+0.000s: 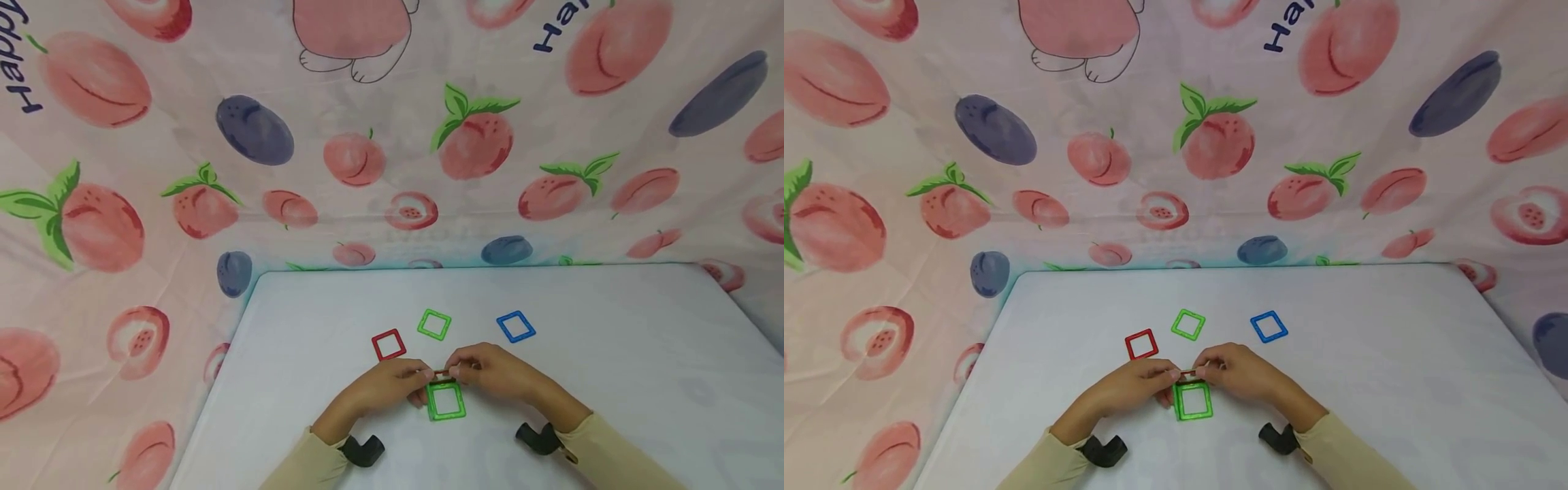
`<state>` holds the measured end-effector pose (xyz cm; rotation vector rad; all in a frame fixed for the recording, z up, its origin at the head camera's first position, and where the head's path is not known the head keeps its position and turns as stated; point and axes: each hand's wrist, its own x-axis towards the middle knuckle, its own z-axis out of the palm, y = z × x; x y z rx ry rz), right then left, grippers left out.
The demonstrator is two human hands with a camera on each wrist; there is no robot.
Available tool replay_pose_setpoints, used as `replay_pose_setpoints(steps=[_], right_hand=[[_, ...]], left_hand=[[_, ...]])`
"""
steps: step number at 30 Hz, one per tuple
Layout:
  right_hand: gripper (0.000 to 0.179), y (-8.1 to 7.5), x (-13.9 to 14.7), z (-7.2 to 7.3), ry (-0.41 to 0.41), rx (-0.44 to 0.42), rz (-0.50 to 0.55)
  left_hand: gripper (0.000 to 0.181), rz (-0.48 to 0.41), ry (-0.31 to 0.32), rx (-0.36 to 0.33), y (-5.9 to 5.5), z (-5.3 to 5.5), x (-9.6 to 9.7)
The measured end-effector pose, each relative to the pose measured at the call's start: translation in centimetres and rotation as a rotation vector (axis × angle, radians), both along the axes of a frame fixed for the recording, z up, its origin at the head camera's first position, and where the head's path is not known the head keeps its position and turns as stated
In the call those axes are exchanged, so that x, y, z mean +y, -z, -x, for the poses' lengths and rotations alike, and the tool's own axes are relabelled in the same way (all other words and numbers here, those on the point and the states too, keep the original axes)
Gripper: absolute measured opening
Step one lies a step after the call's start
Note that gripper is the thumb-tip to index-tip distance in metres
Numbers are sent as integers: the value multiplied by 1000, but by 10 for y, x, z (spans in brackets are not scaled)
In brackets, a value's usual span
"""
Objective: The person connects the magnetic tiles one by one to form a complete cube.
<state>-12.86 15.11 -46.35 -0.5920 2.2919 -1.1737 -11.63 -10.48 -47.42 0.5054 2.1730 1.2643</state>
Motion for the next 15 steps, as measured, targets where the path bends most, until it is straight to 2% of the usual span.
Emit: replay_pose_setpoints(steps=[3, 7, 10, 15], right_hand=[[20, -2, 1, -1, 34, -8, -17], [26, -7, 6, 1, 159, 0, -94], [31, -9, 16, 6, 249, 31, -143], [34, -6, 39, 17, 340, 122, -174]], left_hand=[[27, -6, -17, -15, 0, 0, 0], [25, -20, -33, -29, 1, -1, 1], [24, -28, -36, -35, 2, -2, 2], [25, -35, -33, -36, 1, -2, 2]])
